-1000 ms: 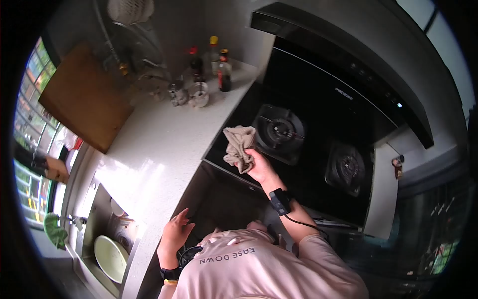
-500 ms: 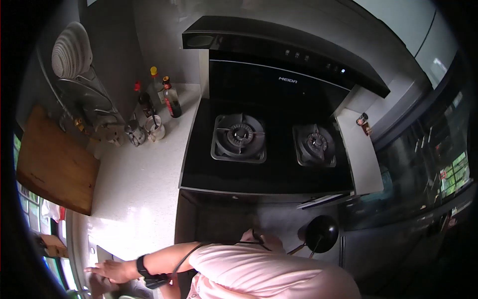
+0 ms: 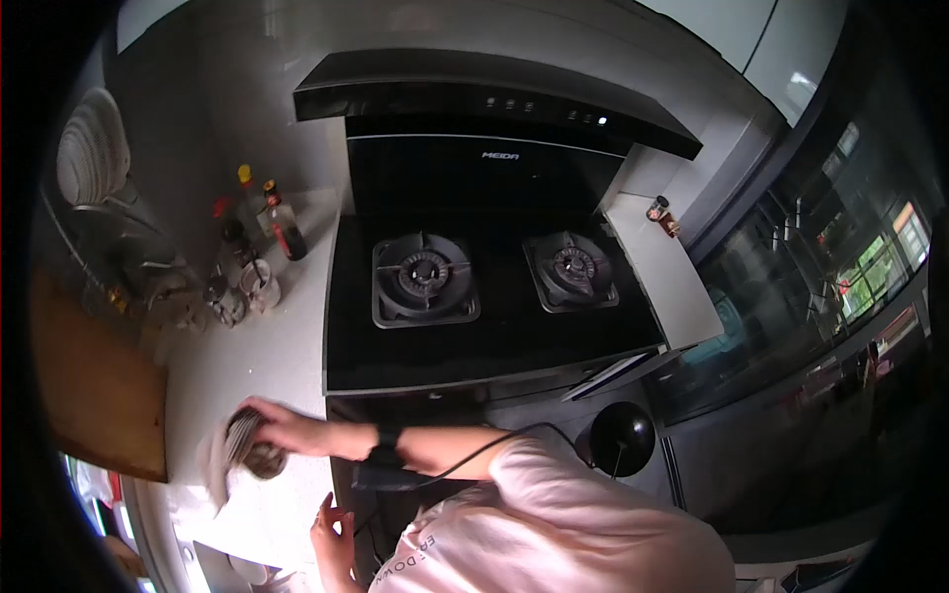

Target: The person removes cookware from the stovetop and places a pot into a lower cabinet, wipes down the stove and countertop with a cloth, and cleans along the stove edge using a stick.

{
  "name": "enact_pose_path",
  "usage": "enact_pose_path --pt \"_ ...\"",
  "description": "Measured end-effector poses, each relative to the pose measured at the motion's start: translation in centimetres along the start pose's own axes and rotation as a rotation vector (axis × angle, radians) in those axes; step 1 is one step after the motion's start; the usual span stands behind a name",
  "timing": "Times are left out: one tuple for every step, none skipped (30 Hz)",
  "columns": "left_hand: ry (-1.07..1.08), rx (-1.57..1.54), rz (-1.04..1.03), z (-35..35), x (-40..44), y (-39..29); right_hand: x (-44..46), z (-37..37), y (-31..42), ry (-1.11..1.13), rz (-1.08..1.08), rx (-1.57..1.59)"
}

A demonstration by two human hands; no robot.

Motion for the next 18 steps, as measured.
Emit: enact_pose_path --pt "-0.006 -0.010 -0.029 -0.4 0.5 -1.2 -0.9 3.2 0.7 -0.112 -0.048 0.166" --pt "-0.009 -0.018 -0.055 -0.9 0.9 -2.2 -2.4 6.2 3.0 -0.215 -0.081 0.216" --pt "-0.010 -0.022 -0.079 -1.5 1.2 -3.2 -3.7 8.2 5.9 -0.278 -0.032 0.270" --pt "0.007 -0.002 -0.120 -2.3 1.9 -4.0 -4.9 10.2 8.9 -0.262 0.039 0.179" --pt "-0.013 -0.058 -0.129 -2.7 2.4 -5.2 -6.2 11.4 12.1 -0.235 0.058 0.096" --pt "-0.038 -0.113 -0.139 -3.2 3.0 -6.5 -7.8 13.5 13.8 -0.243 0.045 0.064" --pt "-0.062 -0.164 -0.146 -3.6 3.6 -7.8 -9.4 15.7 15.2 -0.252 0.034 0.037" --pt "-0.011 -0.180 -0.139 -4.6 4.4 -9.1 -11.2 17.4 16.9 -0.298 0.039 0.025" --pt "-0.013 -0.189 -0.155 -5.3 4.8 -11.0 -13.0 19.2 18.7 -0.342 0.043 0.013" --pt "-0.018 -0.199 -0.175 -6.1 5.2 -13.3 -14.6 20.6 19.7 -0.331 0.033 0.048" --pt "-0.026 -0.209 -0.196 -6.8 5.8 -15.7 -15.8 21.0 21.5 -0.343 -0.010 0.006" --pt "-0.005 -0.206 -0.229 -7.7 6.2 -18.3 -16.7 21.2 22.9 -0.304 0.000 -0.006" --pt "0.014 -0.207 -0.261 -8.8 6.5 -20.9 -17.3 21.5 24.3 -0.262 0.008 -0.020" --pt "0.033 -0.207 -0.286 -9.8 6.8 -23.3 -17.5 21.1 25.8 -0.196 -0.016 -0.034" --pt "0.070 -0.204 -0.284 -11.0 7.3 -25.2 -17.8 21.3 26.8 -0.161 -0.012 -0.042" --pt "0.071 -0.177 -0.296 -11.9 7.7 -27.3 -17.8 21.6 27.5 -0.128 -0.006 -0.066" --pt "0.076 -0.148 -0.304 -12.8 7.9 -28.9 -17.8 21.6 28.3 -0.100 -0.001 -0.087" --pt "0.086 -0.124 -0.331 -14.4 8.6 -31.1 -17.4 21.3 30.3 -0.003 0.052 -0.222"
Point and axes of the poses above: each hand's wrist, its own x-axis towards the middle knuckle, its own z-axis out of the back of the hand, y = z × x, the point moved 10 cm from there along x, towards the middle knuckle, and after that the axes turned 13 degrees about z, right-handed, at the moved point
